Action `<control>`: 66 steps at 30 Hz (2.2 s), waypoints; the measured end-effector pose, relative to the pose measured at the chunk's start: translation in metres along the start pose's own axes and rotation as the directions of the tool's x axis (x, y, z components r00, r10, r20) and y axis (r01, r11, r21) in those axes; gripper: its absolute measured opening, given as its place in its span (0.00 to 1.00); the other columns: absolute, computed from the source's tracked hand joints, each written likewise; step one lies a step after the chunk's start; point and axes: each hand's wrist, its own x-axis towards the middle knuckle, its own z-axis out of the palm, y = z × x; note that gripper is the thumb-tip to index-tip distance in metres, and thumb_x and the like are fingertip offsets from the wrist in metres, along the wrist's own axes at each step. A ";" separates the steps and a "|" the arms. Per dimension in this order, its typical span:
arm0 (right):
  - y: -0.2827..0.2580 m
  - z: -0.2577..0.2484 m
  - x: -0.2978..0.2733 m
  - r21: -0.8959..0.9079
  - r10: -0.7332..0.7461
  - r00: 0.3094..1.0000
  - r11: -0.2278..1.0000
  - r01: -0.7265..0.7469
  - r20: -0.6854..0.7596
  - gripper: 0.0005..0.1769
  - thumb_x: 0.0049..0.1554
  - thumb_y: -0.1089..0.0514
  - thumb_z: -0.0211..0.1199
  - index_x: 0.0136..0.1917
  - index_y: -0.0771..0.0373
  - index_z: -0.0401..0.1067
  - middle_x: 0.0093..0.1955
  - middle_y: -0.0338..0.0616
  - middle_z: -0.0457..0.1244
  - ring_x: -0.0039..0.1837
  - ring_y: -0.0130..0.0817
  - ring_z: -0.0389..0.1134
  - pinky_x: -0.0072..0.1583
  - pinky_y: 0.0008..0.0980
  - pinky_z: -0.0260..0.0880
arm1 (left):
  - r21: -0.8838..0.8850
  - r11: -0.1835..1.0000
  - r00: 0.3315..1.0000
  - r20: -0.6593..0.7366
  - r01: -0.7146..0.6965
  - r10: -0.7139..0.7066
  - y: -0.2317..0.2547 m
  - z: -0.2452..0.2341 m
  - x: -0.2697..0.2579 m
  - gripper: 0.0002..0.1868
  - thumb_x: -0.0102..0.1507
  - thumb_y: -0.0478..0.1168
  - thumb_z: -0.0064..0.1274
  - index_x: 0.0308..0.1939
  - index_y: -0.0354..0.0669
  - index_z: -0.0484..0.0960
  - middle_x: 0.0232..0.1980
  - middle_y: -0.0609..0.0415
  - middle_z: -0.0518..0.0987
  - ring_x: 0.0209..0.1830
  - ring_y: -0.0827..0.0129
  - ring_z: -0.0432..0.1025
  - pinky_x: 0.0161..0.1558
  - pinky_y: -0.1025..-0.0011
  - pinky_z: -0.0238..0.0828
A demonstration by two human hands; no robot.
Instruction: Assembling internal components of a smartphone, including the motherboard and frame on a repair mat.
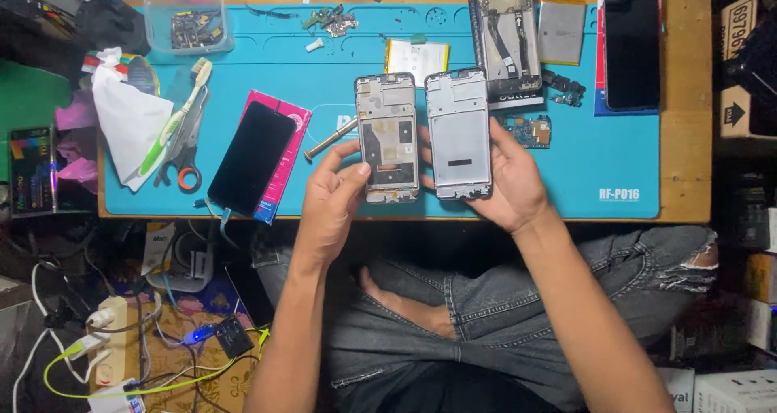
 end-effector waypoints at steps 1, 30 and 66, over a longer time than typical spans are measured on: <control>0.001 -0.003 0.002 0.038 0.019 0.999 0.999 -0.020 0.034 0.30 0.67 0.39 0.51 0.70 0.60 0.75 0.70 0.64 0.69 0.72 0.62 0.71 0.67 0.74 0.71 | -0.011 1.000 1.000 0.012 -0.002 0.002 -0.001 -0.001 0.002 0.22 0.71 0.38 0.55 0.69 0.40 0.74 0.53 0.37 0.87 0.55 0.57 0.83 0.61 0.60 0.81; 0.002 -0.040 0.018 0.117 0.025 0.984 0.992 -0.046 0.174 0.31 0.70 0.41 0.49 0.76 0.61 0.71 0.72 0.63 0.68 0.72 0.60 0.70 0.71 0.63 0.72 | 0.016 0.996 0.993 0.081 0.083 -0.084 0.002 -0.004 0.014 0.19 0.72 0.36 0.51 0.67 0.36 0.75 0.53 0.39 0.86 0.53 0.61 0.83 0.59 0.60 0.82; 0.002 -0.036 0.017 0.133 0.015 0.985 0.990 -0.038 0.172 0.31 0.70 0.43 0.49 0.78 0.61 0.69 0.74 0.62 0.66 0.74 0.61 0.68 0.72 0.66 0.70 | 0.123 0.988 0.986 0.126 0.095 -0.111 -0.001 -0.010 0.018 0.19 0.73 0.37 0.50 0.67 0.38 0.74 0.53 0.40 0.86 0.54 0.61 0.82 0.60 0.59 0.81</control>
